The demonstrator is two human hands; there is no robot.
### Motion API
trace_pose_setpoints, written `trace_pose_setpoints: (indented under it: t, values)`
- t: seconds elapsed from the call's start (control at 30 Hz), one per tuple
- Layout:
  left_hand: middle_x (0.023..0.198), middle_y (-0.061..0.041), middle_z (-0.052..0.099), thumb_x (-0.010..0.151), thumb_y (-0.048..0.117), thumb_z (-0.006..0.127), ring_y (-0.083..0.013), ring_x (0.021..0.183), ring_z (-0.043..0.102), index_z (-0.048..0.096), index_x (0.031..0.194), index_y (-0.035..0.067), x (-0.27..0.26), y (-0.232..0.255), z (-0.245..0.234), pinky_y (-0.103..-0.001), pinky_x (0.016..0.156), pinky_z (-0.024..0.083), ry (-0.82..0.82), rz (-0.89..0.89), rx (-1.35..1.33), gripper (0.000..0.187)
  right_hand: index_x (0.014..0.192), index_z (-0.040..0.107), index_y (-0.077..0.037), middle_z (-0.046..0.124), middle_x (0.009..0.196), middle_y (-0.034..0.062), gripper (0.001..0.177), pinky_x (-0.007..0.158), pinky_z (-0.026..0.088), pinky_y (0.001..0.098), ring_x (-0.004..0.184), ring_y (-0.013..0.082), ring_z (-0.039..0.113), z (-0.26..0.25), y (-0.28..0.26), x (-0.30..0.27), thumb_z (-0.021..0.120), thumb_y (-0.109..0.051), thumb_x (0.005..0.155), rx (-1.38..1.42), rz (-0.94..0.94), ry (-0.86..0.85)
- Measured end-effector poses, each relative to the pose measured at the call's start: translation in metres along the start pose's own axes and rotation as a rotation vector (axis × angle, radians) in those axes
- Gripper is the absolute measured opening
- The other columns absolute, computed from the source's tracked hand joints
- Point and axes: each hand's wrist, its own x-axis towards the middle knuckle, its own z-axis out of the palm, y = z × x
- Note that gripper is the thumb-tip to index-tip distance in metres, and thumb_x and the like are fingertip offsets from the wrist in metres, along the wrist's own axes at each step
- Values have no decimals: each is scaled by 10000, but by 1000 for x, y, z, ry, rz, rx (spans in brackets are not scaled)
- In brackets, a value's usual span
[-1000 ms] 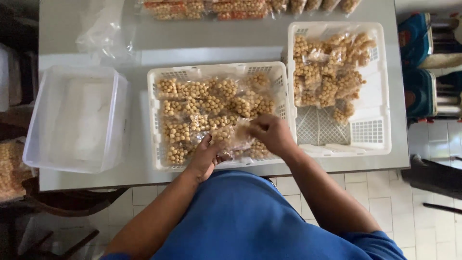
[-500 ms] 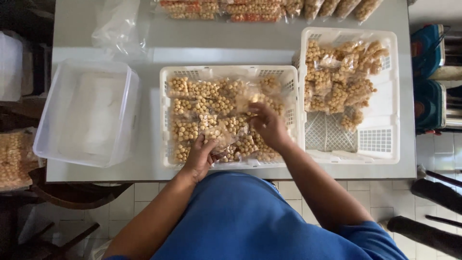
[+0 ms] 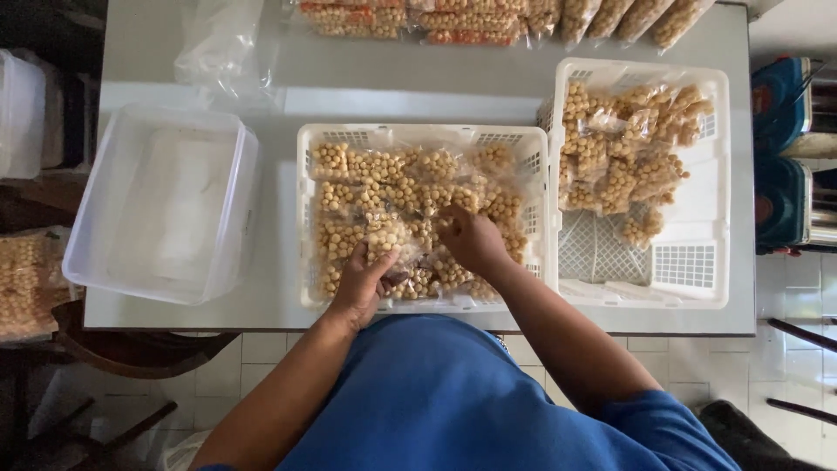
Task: Organizing and packaging small plastic bags of snacks into crates.
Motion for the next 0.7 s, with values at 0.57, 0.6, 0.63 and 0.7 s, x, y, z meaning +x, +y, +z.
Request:
trace_pose_setpoints:
  t: [0.57, 0.6, 0.63, 0.7]
  values:
    - [1189, -52, 694, 1085, 236, 844, -221, 855, 802, 653, 1567, 170, 10, -14, 14, -230, 550, 594, -77, 25, 66, 523, 1175, 781, -5, 725, 617, 217, 160, 377, 479, 286, 423, 211, 662, -28, 32, -15, 848, -60, 1040, 1182, 58, 27]
    - [1189, -52, 694, 1085, 236, 844, -221, 855, 802, 653, 1567, 170, 13, -17, 12, -230, 550, 594, -77, 25, 66, 523, 1175, 781, -5, 725, 617, 217, 160, 377, 479, 286, 423, 211, 662, -46, 19, -21, 848, -60, 1040, 1183, 58, 27]
    - [1143, -43, 694, 1088, 231, 840, -217, 809, 802, 666, 1565, 176, 15, -20, 9, -238, 515, 571, -70, 20, 76, 511, 1111, 777, 5, 731, 628, 218, 104, 397, 511, 281, 458, 220, 708, -64, 5, -27, 832, -36, 1032, 1279, -3, 95]
    - [1098, -33, 695, 1091, 226, 835, -213, 762, 802, 679, 1562, 182, 14, -18, 8, -246, 480, 548, -60, 18, 85, 499, 1047, 773, 16, 737, 639, 219, 55, 416, 543, 277, 493, 229, 755, -76, 9, -21, 815, -12, 1025, 1376, -69, 159]
